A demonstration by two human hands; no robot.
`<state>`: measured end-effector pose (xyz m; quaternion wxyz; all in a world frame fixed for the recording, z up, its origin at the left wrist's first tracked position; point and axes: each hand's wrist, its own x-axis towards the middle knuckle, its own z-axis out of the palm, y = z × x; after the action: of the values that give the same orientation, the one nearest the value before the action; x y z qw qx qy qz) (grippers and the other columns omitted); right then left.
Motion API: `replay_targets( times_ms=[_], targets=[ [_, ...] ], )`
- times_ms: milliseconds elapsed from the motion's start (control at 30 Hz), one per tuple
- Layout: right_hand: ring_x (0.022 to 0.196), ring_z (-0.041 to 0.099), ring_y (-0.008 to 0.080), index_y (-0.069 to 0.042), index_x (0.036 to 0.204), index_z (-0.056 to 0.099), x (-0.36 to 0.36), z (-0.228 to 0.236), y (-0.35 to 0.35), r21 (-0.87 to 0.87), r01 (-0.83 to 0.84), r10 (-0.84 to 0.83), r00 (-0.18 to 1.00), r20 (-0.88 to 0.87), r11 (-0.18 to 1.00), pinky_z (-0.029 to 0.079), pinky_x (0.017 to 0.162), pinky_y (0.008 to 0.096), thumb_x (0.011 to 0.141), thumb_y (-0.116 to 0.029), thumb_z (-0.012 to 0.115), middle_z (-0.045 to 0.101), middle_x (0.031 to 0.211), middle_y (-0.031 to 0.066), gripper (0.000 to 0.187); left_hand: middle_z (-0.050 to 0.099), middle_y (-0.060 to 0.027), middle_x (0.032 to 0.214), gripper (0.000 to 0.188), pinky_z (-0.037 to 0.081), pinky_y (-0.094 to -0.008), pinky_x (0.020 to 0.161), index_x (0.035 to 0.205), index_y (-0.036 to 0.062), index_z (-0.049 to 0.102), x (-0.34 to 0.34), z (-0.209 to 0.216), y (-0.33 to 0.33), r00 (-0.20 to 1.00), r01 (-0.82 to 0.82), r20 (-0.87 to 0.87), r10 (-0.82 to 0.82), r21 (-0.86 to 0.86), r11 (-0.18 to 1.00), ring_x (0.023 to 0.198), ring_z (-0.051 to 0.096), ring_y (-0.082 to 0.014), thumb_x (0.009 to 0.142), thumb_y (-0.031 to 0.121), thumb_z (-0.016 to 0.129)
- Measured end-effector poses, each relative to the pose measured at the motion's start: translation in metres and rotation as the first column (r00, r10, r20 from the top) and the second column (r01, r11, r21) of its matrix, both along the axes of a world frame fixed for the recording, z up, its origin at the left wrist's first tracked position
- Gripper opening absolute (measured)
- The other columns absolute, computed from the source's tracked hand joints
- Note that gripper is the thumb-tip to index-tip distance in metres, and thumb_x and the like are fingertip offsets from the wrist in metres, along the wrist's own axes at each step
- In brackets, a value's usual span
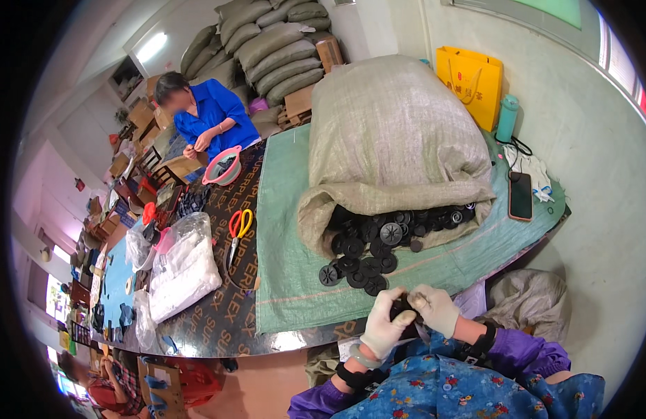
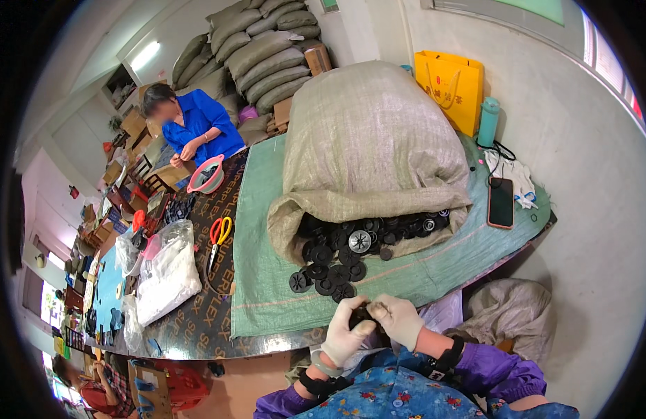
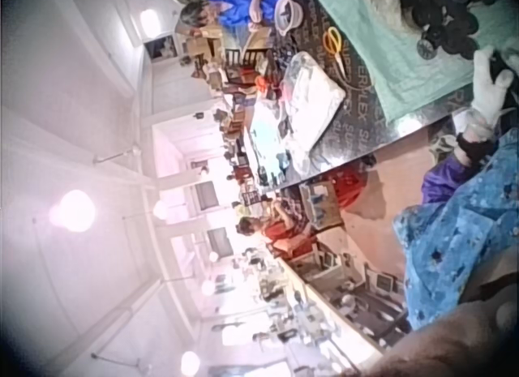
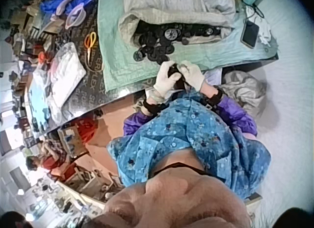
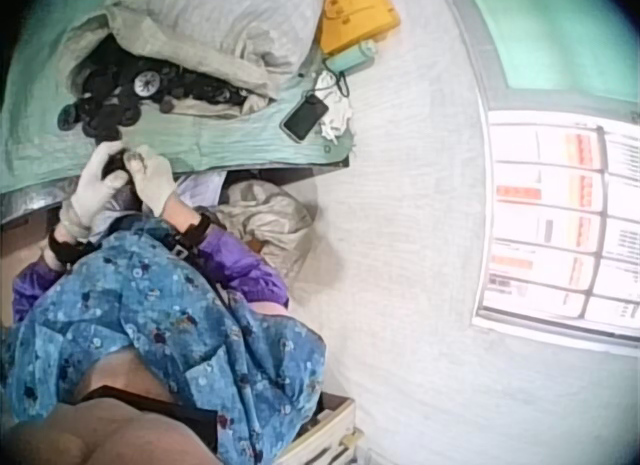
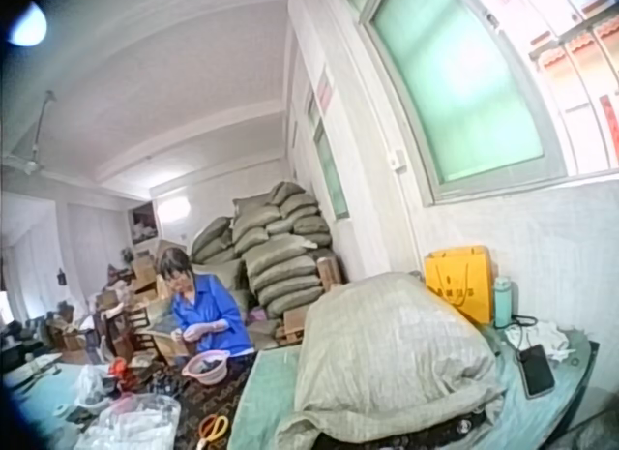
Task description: Assembling small black plastic circular components by hand from a large burlap sack.
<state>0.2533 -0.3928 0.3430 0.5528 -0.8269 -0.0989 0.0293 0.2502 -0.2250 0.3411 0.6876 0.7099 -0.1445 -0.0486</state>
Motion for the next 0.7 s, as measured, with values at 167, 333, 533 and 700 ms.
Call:
replay_targets(
  times_ms=[167, 333, 533, 700],
  targets=[
    [0.084, 0.061, 0.0396, -0.005, 0.097, 0.057, 0.002, 0.011, 0.013, -0.238, -0.067, 0.075, 0.997, 0.023, 0.969, 0.049, 0.073, 0.0431, 0.091, -0.034, 0.051, 0.063, 0.087, 0.0181, 0.031, 0.056, -0.0048, 0.104, 0.053, 0.045, -0.0253, 0.078, 0.123, 0.0013, 0.046, -0.001, -0.005, 0.011, 1.000, -0.013, 0.012, 0.013, -0.009, 1.000, 0.086, 0.053, -0.0106, 0.085, 0.032, 0.069],
    [0.083, 0.061, 0.0381, -0.006, 0.100, 0.056, -0.004, 0.001, 0.023, -0.129, -0.012, 0.039, 0.977, 0.211, 0.992, 0.049, 0.072, 0.0422, 0.092, -0.047, 0.049, 0.062, 0.085, 0.0167, 0.043, 0.055, -0.0025, 0.107, 0.045, 0.042, -0.0250, 0.086, 0.124, 0.0013, 0.048, -0.007, 0.010, 0.020, 0.943, -0.064, -0.318, -0.101, -0.470, 0.880, 0.097, 0.051, -0.0101, 0.088, 0.023, 0.064],
    [0.052, 0.058, 0.0140, 0.000, 0.101, 0.054, 0.008, -0.017, 0.037, -0.098, -0.008, 0.052, 0.894, 0.446, 0.995, 0.047, 0.050, 0.0284, 0.093, -0.042, 0.054, 0.059, 0.071, 0.0090, 0.042, 0.056, -0.0062, 0.108, 0.069, 0.043, -0.0289, 0.090, 0.126, 0.0007, 0.048, -0.005, -0.009, 0.037, 0.996, -0.042, -0.082, 0.037, -0.063, 0.997, 0.101, 0.052, -0.0145, 0.075, 0.038, 0.076],
    [0.054, 0.058, 0.0112, -0.003, 0.109, 0.053, 0.012, 0.008, 0.049, 0.168, -0.170, 0.223, 0.898, -0.380, 0.971, 0.046, 0.047, 0.0251, 0.096, -0.034, 0.049, 0.060, 0.070, 0.0065, 0.034, 0.056, -0.0067, 0.114, 0.054, 0.044, -0.0298, 0.088, 0.126, 0.0008, 0.049, -0.016, -0.004, 0.061, 0.980, -0.120, 0.191, 0.060, 0.319, 0.940, 0.101, 0.053, -0.0154, 0.082, 0.021, 0.072]
  ],
)
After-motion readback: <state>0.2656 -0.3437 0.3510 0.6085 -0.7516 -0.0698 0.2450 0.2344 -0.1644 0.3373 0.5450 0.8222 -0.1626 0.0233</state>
